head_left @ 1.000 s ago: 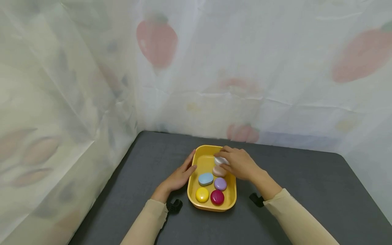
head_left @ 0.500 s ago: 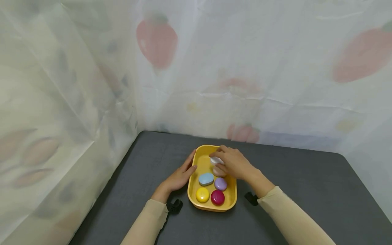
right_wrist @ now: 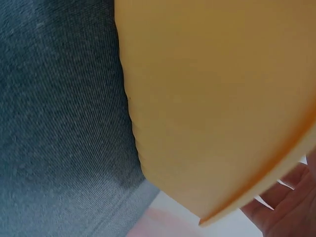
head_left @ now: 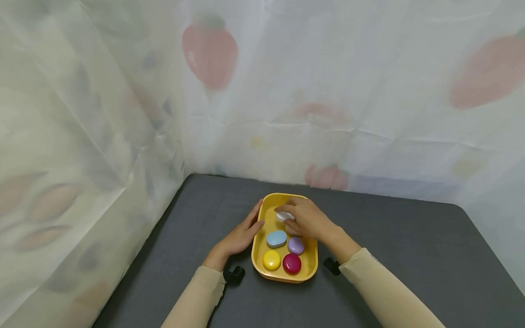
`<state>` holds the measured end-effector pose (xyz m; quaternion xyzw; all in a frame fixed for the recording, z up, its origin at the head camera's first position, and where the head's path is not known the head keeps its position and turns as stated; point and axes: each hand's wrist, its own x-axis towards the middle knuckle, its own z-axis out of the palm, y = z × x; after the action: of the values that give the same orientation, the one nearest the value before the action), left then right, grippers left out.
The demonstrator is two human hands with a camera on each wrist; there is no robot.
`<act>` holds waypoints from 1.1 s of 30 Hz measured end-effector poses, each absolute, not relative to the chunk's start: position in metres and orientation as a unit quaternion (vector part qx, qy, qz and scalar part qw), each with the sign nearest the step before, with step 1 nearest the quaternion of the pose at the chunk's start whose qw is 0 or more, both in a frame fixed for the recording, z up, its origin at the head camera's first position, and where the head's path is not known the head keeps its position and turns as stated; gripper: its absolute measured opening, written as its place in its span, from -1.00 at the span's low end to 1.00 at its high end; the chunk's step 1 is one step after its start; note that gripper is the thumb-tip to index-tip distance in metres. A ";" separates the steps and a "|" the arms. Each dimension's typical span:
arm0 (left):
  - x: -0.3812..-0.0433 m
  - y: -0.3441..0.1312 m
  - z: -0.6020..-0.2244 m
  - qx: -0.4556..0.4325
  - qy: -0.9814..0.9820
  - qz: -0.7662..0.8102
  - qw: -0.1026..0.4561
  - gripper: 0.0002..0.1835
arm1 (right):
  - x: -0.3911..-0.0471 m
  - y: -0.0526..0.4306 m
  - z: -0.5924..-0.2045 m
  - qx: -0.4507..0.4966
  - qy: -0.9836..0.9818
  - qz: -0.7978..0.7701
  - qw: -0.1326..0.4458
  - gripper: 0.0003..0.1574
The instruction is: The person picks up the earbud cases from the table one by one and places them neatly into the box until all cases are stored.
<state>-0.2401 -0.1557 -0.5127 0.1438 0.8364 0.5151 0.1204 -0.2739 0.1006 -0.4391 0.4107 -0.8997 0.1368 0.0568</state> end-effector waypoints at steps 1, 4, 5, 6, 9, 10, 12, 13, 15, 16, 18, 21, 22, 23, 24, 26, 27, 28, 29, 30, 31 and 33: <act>-0.240 -0.156 -0.512 0.144 0.837 0.514 0.120 -0.32 | -0.274 0.100 -0.440 0.415 -0.897 0.135 0.063 -0.54; -0.240 -0.156 -0.512 0.144 0.838 0.513 0.119 -0.32 | -0.275 0.098 -0.442 0.422 -0.894 0.130 0.077 -0.54; -0.240 -0.156 -0.512 0.145 0.837 0.514 0.118 -0.31 | -0.275 0.098 -0.443 0.423 -0.893 0.130 0.079 -0.54; -0.240 -0.156 -0.512 0.146 0.837 0.514 0.118 -0.31 | -0.275 0.097 -0.443 0.422 -0.894 0.129 0.079 -0.53; -0.241 -0.156 -0.512 0.147 0.837 0.514 0.119 -0.30 | -0.276 0.096 -0.446 0.418 -0.895 0.133 0.076 -0.51; -0.241 -0.156 -0.513 0.147 0.837 0.514 0.118 -0.30 | -0.276 0.095 -0.447 0.418 -0.895 0.135 0.077 -0.51; -0.241 -0.156 -0.513 0.146 0.838 0.512 0.118 -0.29 | -0.277 0.094 -0.448 0.415 -0.896 0.136 0.074 -0.50; -0.241 -0.156 -0.513 0.146 0.839 0.511 0.118 -0.29 | -0.277 0.094 -0.449 0.415 -0.896 0.137 0.074 -0.50; -0.241 -0.156 -0.513 0.145 0.840 0.509 0.117 -0.29 | -0.278 0.093 -0.451 0.414 -0.897 0.136 0.071 -0.50; -0.241 -0.156 -0.513 0.146 0.841 0.508 0.117 -0.29 | -0.278 0.092 -0.451 0.412 -0.898 0.135 0.069 -0.49; -0.241 -0.156 -0.513 0.145 0.841 0.507 0.118 -0.29 | -0.279 0.091 -0.453 0.408 -0.901 0.132 0.064 -0.49; -0.241 -0.156 -0.512 0.148 0.840 0.508 0.117 -0.28 | -0.281 0.088 -0.456 0.402 -0.905 0.131 0.058 -0.50; -0.241 -0.156 -0.512 0.148 0.840 0.509 0.118 -0.28 | -0.282 0.088 -0.457 0.400 -0.905 0.132 0.056 -0.50; -0.241 -0.156 -0.512 0.148 0.840 0.509 0.118 -0.28 | -0.282 0.087 -0.458 0.398 -0.906 0.133 0.053 -0.50; -0.241 -0.156 -0.512 0.149 0.840 0.509 0.117 -0.28 | -0.283 0.086 -0.459 0.397 -0.906 0.135 0.050 -0.50; -0.241 -0.156 -0.512 0.151 0.839 0.509 0.117 -0.29 | -0.283 0.085 -0.460 0.395 -0.907 0.139 0.043 -0.49; -0.241 -0.156 -0.512 0.152 0.839 0.509 0.117 -0.29 | -0.283 0.085 -0.461 0.394 -0.907 0.141 0.040 -0.49; -0.241 -0.156 -0.512 0.153 0.839 0.509 0.117 -0.29 | -0.283 0.085 -0.461 0.392 -0.908 0.142 0.037 -0.49; -0.241 -0.156 -0.512 0.154 0.839 0.509 0.117 -0.29 | -0.283 0.085 -0.462 0.391 -0.908 0.143 0.034 -0.48; -0.241 -0.156 -0.513 0.154 0.839 0.509 0.117 -0.29 | -0.283 0.084 -0.462 0.390 -0.909 0.144 0.031 -0.48; -0.241 -0.156 -0.513 0.154 0.838 0.510 0.117 -0.30 | -0.283 0.084 -0.463 0.389 -0.910 0.144 0.030 -0.48; -0.241 -0.156 -0.513 0.153 0.838 0.510 0.117 -0.31 | -0.283 0.084 -0.463 0.388 -0.910 0.145 0.028 -0.48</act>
<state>-0.2411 -0.1558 -0.5128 0.1530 0.8382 0.5100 0.1175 -0.2835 0.0838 -0.4633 0.3877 -0.9099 0.1451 0.0278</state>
